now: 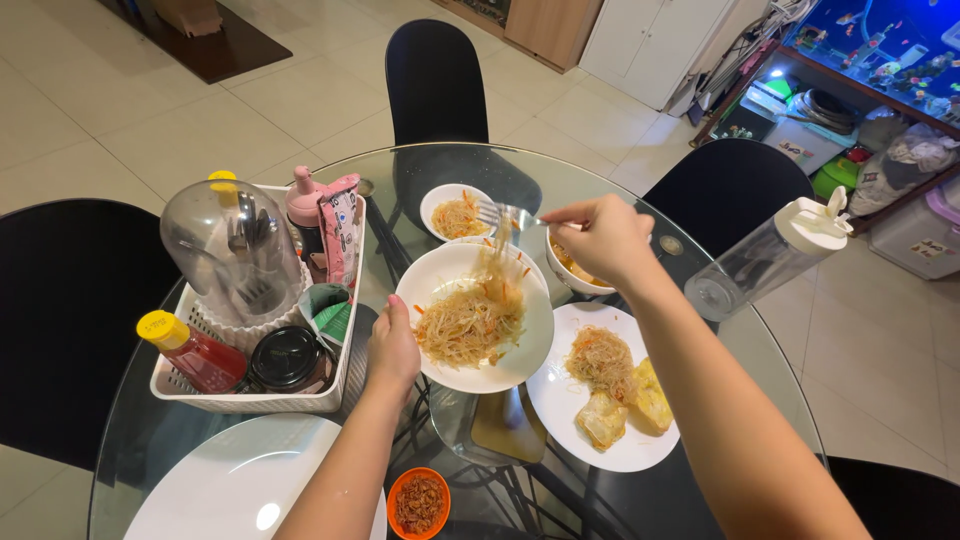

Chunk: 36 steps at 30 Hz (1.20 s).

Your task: The person portions noodles and other dishes onto multiple plates on a dining table.

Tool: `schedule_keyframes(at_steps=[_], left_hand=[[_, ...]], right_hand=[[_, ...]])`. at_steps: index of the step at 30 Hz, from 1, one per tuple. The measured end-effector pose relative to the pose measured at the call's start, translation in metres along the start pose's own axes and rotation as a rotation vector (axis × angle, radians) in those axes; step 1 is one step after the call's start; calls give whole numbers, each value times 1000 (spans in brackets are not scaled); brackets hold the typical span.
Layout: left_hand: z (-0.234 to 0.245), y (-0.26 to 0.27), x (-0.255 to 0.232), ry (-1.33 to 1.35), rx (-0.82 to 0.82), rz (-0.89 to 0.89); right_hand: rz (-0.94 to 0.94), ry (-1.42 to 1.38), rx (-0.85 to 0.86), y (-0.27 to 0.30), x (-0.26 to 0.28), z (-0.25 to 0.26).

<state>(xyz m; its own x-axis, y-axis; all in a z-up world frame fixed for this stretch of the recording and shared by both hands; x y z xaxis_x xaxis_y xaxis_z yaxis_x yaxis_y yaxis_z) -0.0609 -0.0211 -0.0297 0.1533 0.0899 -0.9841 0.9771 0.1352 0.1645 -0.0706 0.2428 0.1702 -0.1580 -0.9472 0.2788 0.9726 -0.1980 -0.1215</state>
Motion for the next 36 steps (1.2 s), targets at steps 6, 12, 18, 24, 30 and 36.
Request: schedule_keyframes(at_steps=[6,12,18,24,30,36], left_hand=[[-6,-2,-1,54,-16,45],[-9,0,1,105,-24,62],[-18,11,-10,134,-20,43],[-9,7,-12,139,-114,38],[-5,11,-13,200,-147,90],[-13,16,-18,201,-82,42]], right_hand=[[151,-101,-249,34,31,77],[461,318,-569,66,49,87],[520,450,-547,28,4,-46],[311,317,-160,52,-21,-54],[384,379,-295,68,15,6],[581,299,-376,70,29,-30]])
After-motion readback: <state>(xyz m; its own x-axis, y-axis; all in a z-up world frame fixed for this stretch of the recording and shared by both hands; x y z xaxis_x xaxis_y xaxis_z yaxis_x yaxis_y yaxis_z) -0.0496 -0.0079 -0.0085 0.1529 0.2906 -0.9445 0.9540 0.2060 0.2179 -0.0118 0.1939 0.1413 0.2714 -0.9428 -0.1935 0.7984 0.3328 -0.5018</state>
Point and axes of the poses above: each hand's wrist, its own y-axis away from the middle knuckle, its own z-axis out of the back of the hand, x = y × z, the point moved 5 cm from there along -y, towards the middle knuckle, and after that the axes turned 8 degrees about y, right-handed, at the moved point
